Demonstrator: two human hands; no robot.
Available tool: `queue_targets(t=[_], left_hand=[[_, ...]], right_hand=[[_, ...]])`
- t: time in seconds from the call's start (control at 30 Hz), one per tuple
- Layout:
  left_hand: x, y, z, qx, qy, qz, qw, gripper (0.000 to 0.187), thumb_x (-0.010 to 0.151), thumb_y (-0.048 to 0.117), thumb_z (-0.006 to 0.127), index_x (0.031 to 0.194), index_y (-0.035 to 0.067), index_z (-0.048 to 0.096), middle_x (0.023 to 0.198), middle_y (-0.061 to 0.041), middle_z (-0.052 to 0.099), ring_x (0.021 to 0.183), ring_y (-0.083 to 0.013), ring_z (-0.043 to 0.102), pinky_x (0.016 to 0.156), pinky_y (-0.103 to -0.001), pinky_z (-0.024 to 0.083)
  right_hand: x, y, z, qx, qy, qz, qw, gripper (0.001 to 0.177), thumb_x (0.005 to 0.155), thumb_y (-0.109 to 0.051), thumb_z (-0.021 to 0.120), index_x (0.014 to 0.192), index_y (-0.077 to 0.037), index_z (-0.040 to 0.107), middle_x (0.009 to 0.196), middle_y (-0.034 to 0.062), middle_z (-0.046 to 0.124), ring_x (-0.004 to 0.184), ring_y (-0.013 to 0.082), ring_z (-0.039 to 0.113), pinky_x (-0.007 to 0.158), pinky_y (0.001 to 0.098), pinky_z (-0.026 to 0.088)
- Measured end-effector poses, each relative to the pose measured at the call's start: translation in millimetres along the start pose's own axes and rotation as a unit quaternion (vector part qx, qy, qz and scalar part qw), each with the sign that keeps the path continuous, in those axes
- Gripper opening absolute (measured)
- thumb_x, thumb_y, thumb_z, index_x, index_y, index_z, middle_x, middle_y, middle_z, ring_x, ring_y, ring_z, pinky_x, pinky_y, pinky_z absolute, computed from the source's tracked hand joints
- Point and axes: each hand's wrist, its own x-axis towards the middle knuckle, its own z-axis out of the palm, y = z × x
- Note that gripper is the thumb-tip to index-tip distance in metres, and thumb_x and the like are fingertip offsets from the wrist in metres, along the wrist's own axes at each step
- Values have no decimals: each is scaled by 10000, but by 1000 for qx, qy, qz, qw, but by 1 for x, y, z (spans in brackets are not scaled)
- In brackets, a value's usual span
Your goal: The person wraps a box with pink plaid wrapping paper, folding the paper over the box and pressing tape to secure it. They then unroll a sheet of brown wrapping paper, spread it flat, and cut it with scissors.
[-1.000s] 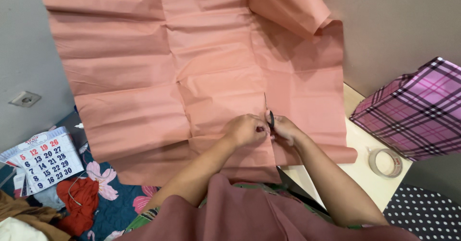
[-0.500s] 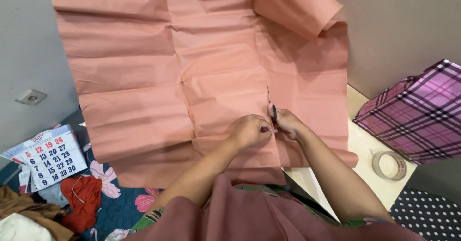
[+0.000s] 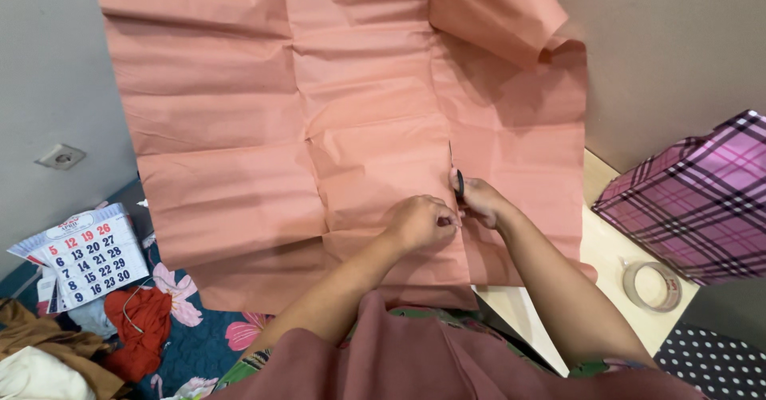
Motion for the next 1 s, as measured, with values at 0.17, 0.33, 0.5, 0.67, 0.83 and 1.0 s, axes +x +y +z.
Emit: queue_targets(t=[0.17, 0.33, 0.5, 0.67, 0.83, 1.0], left_hand=[[0, 3, -3, 10, 7, 6, 1000, 135, 733, 219, 769, 848, 164, 810, 880, -36, 764, 850, -235, 713, 815, -375, 576], [-1, 6, -6, 2, 1, -4, 1000, 118, 749, 230, 755, 838, 179, 814, 884, -25, 767, 842, -228, 716, 801, -375, 577], [2, 6, -6, 5, -6, -3, 1000, 135, 737, 248, 758, 842, 178, 809, 869, -17, 761, 852, -219, 717, 821, -370, 578], [2, 5, -4, 9, -21, -17, 1000, 135, 732, 248, 754, 836, 188, 816, 882, -12, 767, 857, -221, 716, 819, -369, 573], [3, 4, -3, -1, -13, -6, 1000, 136, 743, 252, 742, 842, 185, 805, 909, -8, 771, 872, -217, 720, 835, -364, 581], [2, 4, -4, 11, -29, -16, 999, 131, 737, 246, 749, 834, 188, 815, 892, -21, 767, 860, -231, 714, 822, -375, 575]], right_hand=[[1, -5, 2, -14, -2, -10, 1000, 639, 856, -755, 571, 742, -126, 603, 620, 22, 538, 541, 156, 475, 506, 294, 369], [7, -9, 4, 18, -8, 0, 1000, 602, 820, -743, 565, 759, -148, 637, 634, 4, 566, 559, 143, 487, 532, 291, 427], [13, -9, 1, 15, 3, -8, 1000, 606, 886, -751, 580, 745, -162, 553, 627, -24, 468, 555, 124, 395, 518, 285, 352], [17, -12, 2, 44, -15, -13, 999, 534, 867, -736, 555, 774, -210, 571, 646, -48, 477, 560, 107, 383, 520, 277, 347], [25, -12, -1, 39, -4, -17, 999, 571, 891, -739, 562, 778, -180, 570, 660, -32, 493, 575, 113, 403, 535, 287, 394], [32, -14, -3, 41, -4, -3, 999, 578, 875, -731, 565, 805, -161, 627, 678, -16, 547, 582, 127, 442, 538, 291, 404]])
